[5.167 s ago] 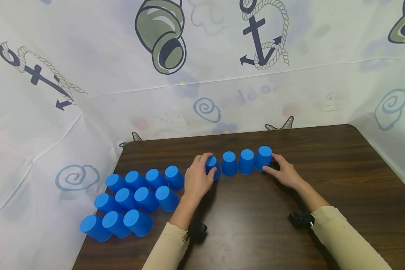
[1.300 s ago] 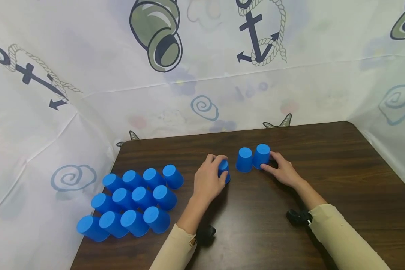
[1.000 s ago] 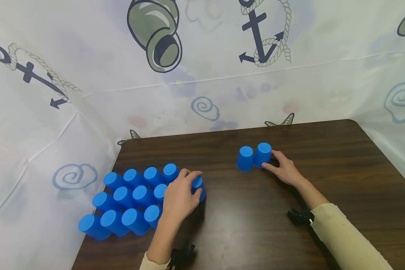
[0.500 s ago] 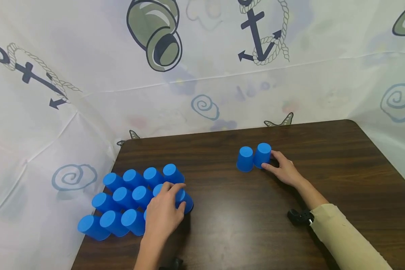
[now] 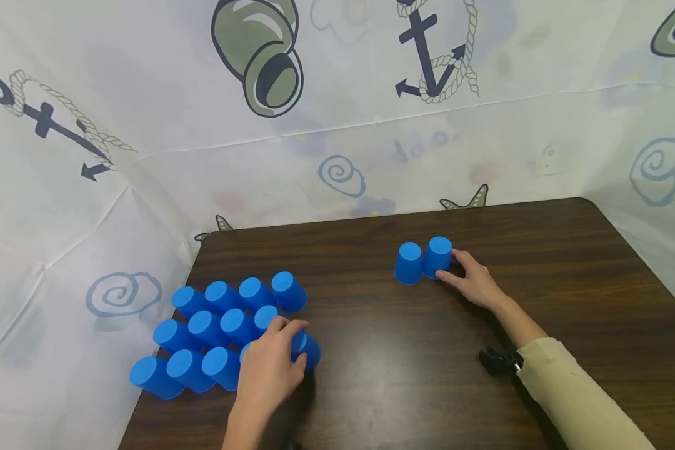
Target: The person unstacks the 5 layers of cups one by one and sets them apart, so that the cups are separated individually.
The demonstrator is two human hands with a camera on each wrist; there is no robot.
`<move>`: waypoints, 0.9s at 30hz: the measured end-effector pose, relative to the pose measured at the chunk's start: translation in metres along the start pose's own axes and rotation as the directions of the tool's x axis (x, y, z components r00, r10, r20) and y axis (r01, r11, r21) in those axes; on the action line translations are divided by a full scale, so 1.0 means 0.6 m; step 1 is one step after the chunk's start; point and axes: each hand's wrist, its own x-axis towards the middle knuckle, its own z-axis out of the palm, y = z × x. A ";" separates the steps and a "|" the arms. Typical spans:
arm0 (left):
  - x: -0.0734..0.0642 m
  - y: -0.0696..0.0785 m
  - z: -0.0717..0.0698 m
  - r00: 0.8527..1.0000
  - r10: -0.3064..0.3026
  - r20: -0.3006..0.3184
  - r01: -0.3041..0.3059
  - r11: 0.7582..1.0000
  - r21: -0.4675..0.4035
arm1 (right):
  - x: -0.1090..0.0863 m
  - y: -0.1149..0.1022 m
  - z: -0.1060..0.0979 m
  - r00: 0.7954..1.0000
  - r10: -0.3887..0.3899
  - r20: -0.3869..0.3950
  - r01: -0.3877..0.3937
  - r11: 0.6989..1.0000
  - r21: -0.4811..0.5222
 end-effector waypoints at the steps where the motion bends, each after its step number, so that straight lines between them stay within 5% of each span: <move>1: -0.001 0.001 -0.001 1.000 -0.005 0.008 0.005 1.000 0.005 | 0.001 0.000 0.000 1.000 -0.003 0.001 0.003 1.000 -0.001; 13: -0.014 0.005 -0.010 0.997 -0.047 0.064 0.046 0.999 0.020 | 0.014 0.003 -0.005 1.000 -0.002 0.013 0.002 1.000 0.002; 16: -0.016 0.012 -0.012 0.999 -0.043 0.002 0.043 0.999 0.007 | 0.016 0.004 -0.005 1.000 -0.005 0.016 0.005 1.000 0.001; 20: -0.016 0.033 -0.015 0.986 -0.002 -0.167 -0.005 0.999 -0.038 | 0.018 0.005 -0.005 1.000 -0.007 0.019 0.007 1.000 0.001; 24: -0.005 0.072 0.000 0.947 0.112 -0.300 -0.151 0.982 -0.110 | 0.020 0.006 -0.008 1.000 -0.006 0.018 0.006 1.000 0.000; 27: 0.015 0.108 0.030 0.936 0.186 -0.300 -0.251 0.949 -0.193 | 0.022 0.008 -0.011 1.000 -0.003 0.021 0.003 1.000 -0.001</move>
